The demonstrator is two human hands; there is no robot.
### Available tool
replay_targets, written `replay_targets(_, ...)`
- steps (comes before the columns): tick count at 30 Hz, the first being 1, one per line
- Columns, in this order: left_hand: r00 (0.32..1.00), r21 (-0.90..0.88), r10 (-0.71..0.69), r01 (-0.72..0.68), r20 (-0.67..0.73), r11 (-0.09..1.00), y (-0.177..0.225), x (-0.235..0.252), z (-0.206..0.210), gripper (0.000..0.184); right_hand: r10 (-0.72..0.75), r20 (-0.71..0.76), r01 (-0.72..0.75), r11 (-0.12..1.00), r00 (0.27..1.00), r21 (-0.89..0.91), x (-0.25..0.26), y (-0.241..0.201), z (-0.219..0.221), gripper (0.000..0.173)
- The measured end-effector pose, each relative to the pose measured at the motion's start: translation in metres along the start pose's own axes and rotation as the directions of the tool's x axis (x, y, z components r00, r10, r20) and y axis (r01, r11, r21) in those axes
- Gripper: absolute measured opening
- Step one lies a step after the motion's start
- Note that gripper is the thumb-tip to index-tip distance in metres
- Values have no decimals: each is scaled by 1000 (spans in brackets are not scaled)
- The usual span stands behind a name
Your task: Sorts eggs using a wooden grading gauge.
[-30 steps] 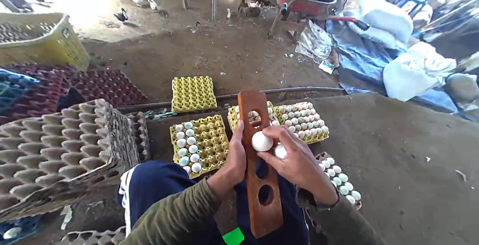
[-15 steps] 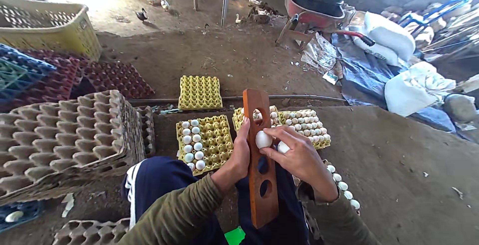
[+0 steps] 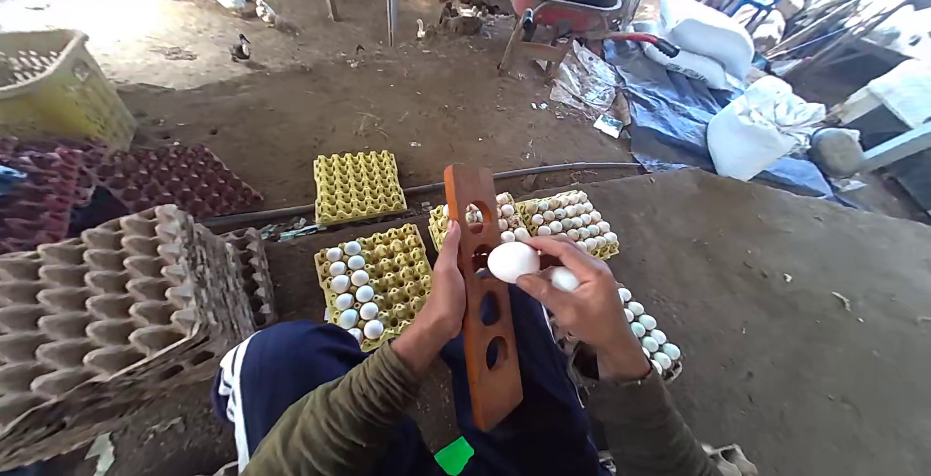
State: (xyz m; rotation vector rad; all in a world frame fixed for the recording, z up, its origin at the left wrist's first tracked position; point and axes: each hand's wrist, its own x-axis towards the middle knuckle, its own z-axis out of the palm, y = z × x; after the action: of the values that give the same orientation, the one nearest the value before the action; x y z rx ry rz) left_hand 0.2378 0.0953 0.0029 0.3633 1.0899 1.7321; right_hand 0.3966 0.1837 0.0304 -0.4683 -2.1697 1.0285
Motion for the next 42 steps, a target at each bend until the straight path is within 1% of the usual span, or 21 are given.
replay_targets(1, 1000, -7, 6, -6, -9, 1000, -1, 2, 0, 63, 92, -11, -88, 979, 996, 183, -4, 2, -5, 41)
replay_targets(2, 1000, -16, 12, -12, -9, 1000, -2, 4, 1, 63, 168, 6, -158, 912, 986, 379, -8, 6, -9, 39)
replay_targets(4, 1000, -22, 11, -12, -13, 1000, -1, 6, 3, 64, 257, 65, -230, 687, 964, 689, -19, 17, -15, 38)
replay_targets(7, 1000, -35, 15, -14, 25, 999, -4, 9, 0, 69, 263, 135, -234, 395, 955, 888, -36, 31, -19, 38)
replay_targets(10, 997, -20, 42, -40, 69, 999, -7, 12, 0, 75, 166, 165, -197, 199, 972, 960, -49, 41, -21, 49)
replay_targets(12, 994, -17, 50, -49, 99, 999, -8, 13, 0, 76, 115, 165, -170, 35, 980, 985, -54, 42, -21, 49)
replay_targets(15, 991, -26, 53, -50, 122, 998, -9, 14, -1, 78, 69, 139, -129, -135, 988, 982, -61, 43, -23, 48)
replay_targets(17, 988, -37, 67, -63, 139, 997, -9, 16, -1, 79, 69, 119, -102, -209, 991, 973, -64, 42, -27, 46)
replay_targets(21, 983, -51, 71, -63, 170, 997, -11, 18, -4, 81, 84, 80, -52, -293, 993, 955, -75, 46, -33, 44)
replay_targets(24, 983, -56, 80, -72, 163, 996, -13, 21, -6, 81, 81, 60, -33, -303, 995, 952, -82, 52, -37, 43)
replay_targets(26, 981, -46, 99, -92, 169, 995, -15, 22, -10, 81, 93, 45, -18, -270, 995, 963, -87, 60, -39, 42)
replay_targets(28, 971, -49, 99, -90, 219, 995, -16, 24, -15, 82, 181, 30, -3, -145, 983, 989, -99, 70, -42, 40)
replay_targets(30, 962, -66, 88, -73, 258, 995, -16, 24, -17, 82, 343, -8, 2, 17, 939, 1000, -118, 83, -44, 37)
replay_targets(32, 961, -93, 73, -49, 267, 994, -16, 24, -16, 83, 523, -76, 19, 114, 849, 993, -140, 97, -45, 39)
replay_targets(35, 958, -77, 39, -18, 283, 997, -23, 17, -10, 87, 769, -105, -33, 162, 631, 986, -176, 109, -47, 52)
replay_targets(36, 956, -78, 30, -7, 293, 997, -25, 14, -5, 87, 804, -103, -76, 181, 586, 981, -182, 107, -49, 54)
replay_targets(37, 954, -84, 17, 8, 299, 996, -27, 11, 2, 86, 811, -115, -128, 228, 574, 965, -182, 102, -50, 55)
replay_targets(38, 954, -110, -7, 42, 300, 993, -30, 8, 7, 83, 796, -140, -187, 303, 589, 935, -179, 91, -51, 51)
replay_targets(39, 955, -131, -33, 74, 294, 989, -32, 4, 12, 81, 746, -169, -225, 396, 645, 890, -172, 80, -52, 43)
replay_targets(40, 957, -133, -54, 95, 285, 987, -34, 3, 16, 79, 673, -196, -234, 492, 713, 839, -161, 68, -52, 39)
replay_targets(42, 954, -127, -70, 112, 291, 986, -39, 4, 20, 78, 499, -232, -212, 680, 835, 702, -131, 45, -49, 48)
